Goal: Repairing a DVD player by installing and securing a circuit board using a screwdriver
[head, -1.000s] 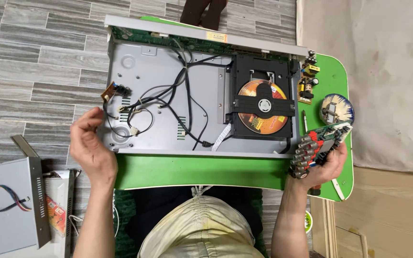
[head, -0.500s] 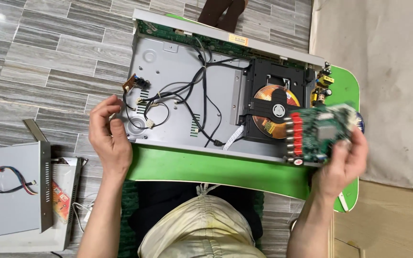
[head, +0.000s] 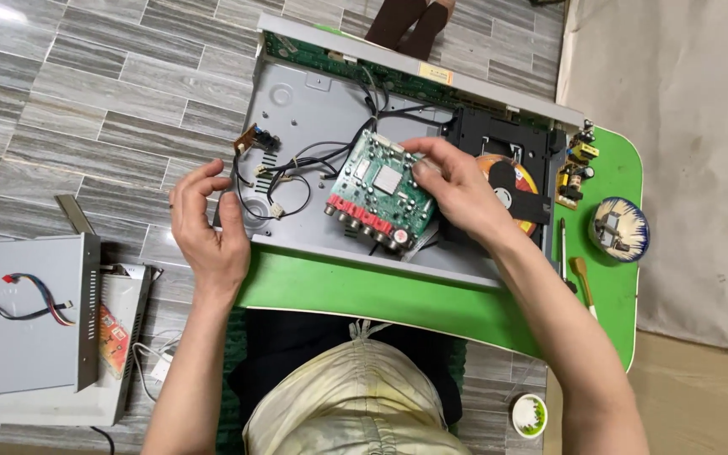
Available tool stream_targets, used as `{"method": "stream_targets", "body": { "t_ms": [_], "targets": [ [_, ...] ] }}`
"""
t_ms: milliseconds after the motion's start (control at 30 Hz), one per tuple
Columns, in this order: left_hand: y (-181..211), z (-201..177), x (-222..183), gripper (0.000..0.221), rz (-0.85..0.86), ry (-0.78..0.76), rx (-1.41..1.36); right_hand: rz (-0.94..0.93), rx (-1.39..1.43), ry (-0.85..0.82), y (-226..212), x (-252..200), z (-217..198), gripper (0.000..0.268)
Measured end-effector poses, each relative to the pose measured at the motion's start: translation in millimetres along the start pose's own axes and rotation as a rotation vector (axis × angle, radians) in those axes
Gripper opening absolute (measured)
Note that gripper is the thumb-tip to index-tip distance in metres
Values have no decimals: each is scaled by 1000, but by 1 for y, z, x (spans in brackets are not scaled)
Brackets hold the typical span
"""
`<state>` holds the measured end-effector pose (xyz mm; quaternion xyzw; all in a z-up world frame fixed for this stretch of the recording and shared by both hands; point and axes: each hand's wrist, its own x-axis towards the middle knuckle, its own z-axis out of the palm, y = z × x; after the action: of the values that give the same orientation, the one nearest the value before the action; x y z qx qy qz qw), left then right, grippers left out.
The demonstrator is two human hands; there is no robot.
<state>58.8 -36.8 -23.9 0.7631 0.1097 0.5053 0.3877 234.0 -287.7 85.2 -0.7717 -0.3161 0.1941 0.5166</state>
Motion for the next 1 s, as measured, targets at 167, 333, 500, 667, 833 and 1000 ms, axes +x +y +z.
{"method": "stream_targets", "body": {
  "t_ms": [167, 333, 500, 667, 833, 1000],
  "targets": [
    [6, -3, 5, 17, -14, -21, 103, 15, -55, -31, 6, 15, 9, 36],
    [21, -10, 28, 7, 41, -272, 199, 101, -171, -85, 15, 26, 17, 32],
    [26, 3, 30, 10, 11, -475, 237, 128, -219, -109, 16, 25, 20, 32],
    [40, 6, 41, 17, -86, -737, 278, 152, -258, -156, 18, 20, 21, 34],
    [54, 8, 53, 30, -178, -974, 297, 144, -277, -191, 19, 17, 23, 35],
    [59, 12, 56, 40, -196, -1053, 307, 146, -295, -217, 23, 16, 21, 36]
  ]
}}
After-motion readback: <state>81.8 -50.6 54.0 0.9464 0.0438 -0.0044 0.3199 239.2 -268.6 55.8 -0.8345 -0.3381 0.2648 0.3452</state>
